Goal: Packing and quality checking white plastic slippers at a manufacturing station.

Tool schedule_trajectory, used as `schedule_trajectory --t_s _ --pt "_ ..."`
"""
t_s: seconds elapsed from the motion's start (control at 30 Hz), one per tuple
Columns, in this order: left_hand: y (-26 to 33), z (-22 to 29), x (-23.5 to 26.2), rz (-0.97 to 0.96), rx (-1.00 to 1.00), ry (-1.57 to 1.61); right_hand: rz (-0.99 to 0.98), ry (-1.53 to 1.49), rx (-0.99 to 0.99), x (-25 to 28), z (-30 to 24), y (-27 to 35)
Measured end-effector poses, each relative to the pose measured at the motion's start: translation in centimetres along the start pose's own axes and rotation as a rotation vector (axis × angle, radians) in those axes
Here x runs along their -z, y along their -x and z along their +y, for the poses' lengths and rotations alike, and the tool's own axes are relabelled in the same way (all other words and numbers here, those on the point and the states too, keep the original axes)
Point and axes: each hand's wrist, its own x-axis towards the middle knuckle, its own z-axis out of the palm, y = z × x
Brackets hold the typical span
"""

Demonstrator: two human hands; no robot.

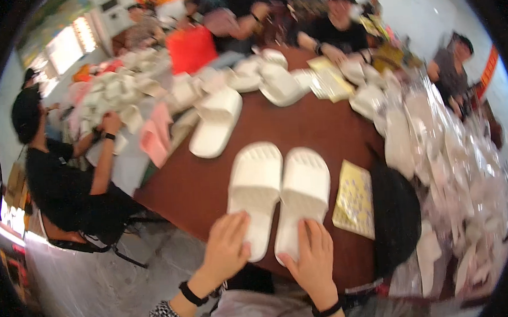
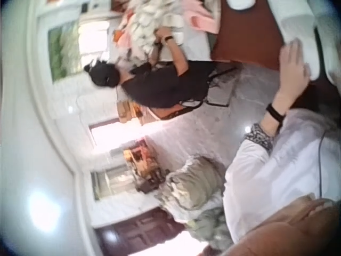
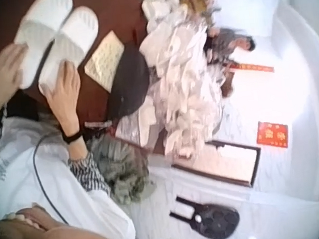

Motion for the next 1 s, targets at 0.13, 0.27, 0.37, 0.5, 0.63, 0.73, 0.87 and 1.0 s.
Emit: schedule_trajectory --t_s 0.13,0.27,0.37,0.5,0.63,0.73,0.87,1.0 --pt "0.5 -0.6 -0.7 -0.041 0.011 -0.024 -0.051 0.014 -0.036 -0.2 0.6 0.2" --pt "1.2 -1.3 -1.7 0.034 -0.022 0.048 -0.078 -0.013 -0.066 -0.6 0.6 0.3" --pt "1.1 -1.7 -2.4 0.126 -0.021 0.068 -0.049 -0.037 -0.056 -0.8 0.5 -0.3" --pt "1.0 -1.6 -2.7 0.201 -0.035 0.100 -0.015 -0.012 -0.052 -0.8 0.4 -0.7" --pt "1.0 -1.3 -2.0 0.198 -0.031 0.093 0.014 -0.018 -0.045 -0.8 0.5 -0.2" --pt "0.7 -0.7 -0.9 -0.001 -0.031 -0.058 -0.024 -0.027 -0.087 -0.7 0.4 0.0" --pt "-0.1 0.0 0.3 -0.058 -0.023 -0.082 0.005 -0.041 -0.060 -0.5 0.1 -0.1" --pt "-0.4 0.6 0.3 -0.031 -0.046 -0.083 0.036 -0.061 -0.036 -0.3 0.1 0.0"
